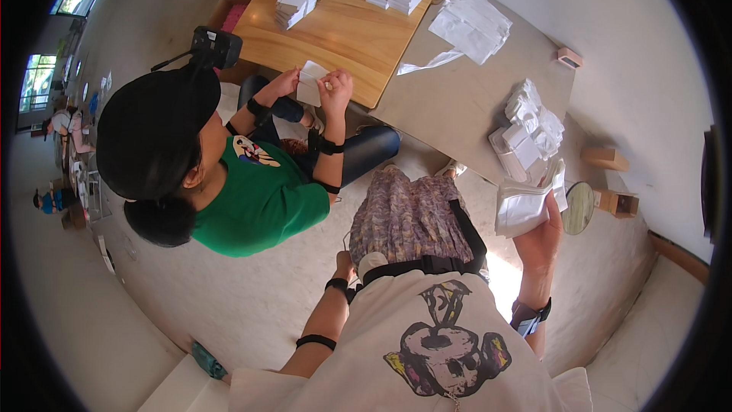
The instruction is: Folding thin white paper strips into small rectangular stacks.
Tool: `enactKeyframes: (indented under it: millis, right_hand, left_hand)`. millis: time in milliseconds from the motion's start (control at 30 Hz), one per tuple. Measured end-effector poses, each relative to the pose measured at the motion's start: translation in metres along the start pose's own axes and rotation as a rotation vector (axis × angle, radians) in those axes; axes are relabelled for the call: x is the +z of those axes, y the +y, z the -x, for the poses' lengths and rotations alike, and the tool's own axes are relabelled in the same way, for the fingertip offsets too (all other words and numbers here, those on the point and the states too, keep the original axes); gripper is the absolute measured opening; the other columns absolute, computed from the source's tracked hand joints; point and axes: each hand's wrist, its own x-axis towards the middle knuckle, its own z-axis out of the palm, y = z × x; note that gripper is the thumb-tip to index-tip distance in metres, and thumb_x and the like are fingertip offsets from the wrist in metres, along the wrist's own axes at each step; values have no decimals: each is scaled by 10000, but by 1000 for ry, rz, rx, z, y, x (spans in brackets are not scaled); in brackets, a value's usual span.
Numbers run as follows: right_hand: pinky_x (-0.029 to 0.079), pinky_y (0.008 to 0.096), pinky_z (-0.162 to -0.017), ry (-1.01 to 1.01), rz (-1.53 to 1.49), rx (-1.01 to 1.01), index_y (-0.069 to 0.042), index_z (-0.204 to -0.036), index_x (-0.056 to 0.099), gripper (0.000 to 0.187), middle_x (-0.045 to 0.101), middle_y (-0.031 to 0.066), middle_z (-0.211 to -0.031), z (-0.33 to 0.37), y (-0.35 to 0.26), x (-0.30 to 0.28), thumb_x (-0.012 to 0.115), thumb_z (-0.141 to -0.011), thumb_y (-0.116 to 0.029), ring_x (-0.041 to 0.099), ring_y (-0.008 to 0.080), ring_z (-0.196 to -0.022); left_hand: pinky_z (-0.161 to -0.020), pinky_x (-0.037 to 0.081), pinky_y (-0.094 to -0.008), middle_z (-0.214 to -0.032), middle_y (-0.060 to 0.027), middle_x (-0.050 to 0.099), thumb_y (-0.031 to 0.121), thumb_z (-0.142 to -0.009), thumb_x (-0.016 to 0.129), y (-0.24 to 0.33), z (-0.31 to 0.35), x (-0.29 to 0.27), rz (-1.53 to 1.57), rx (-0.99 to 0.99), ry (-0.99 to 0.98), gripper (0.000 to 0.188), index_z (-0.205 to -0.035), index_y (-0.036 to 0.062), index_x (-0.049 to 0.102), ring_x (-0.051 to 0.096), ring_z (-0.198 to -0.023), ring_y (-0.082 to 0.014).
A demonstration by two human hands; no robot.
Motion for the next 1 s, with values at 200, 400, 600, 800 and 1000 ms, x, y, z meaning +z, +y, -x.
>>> enactKeyframes:
  millis: [200,400,600,800,1000]
  right_hand:
    - [333,436,-1073,6,17,-11,-69,-1260,537,345,558,84,-1277,0,0,-1,529,-936,-188,494,250,-1209]
    - [333,433,-1072,-21,21,4,-73,-1252,546,338,558,85,-1276,0,1,1,533,-932,-181,493,251,-1207]
    - [330,431,-1074,-14,19,4,-69,-1255,542,341,556,85,-1279,-1,1,1,530,-934,-181,492,250,-1210]
    - [326,433,-1078,-11,6,8,-68,-1269,531,352,552,86,-1286,-2,2,2,527,-935,-178,489,251,-1215]
    - [328,440,-1076,-1,1,4,-69,-1262,540,345,556,85,-1282,-2,2,4,529,-932,-172,492,250,-1213]
  left_hand:
    - [-402,313,-369,-557,-49,511,133,-794,551,12,6,4,-77,54,21,135,-676,97,606,470,-463,-177]
    - [-403,316,-373,-565,-54,514,136,-794,551,21,14,7,-5,12,42,136,-677,96,605,474,-469,-182]
    - [-405,318,-377,-572,-58,518,139,-794,551,28,20,12,70,-33,59,136,-678,94,605,477,-475,-187]
    - [-406,321,-381,-580,-63,522,143,-794,552,35,25,16,147,-75,78,137,-678,92,604,480,-481,-191]
    - [-407,324,-385,-588,-67,525,146,-794,552,40,32,20,222,-119,95,137,-679,91,604,484,-487,-196]
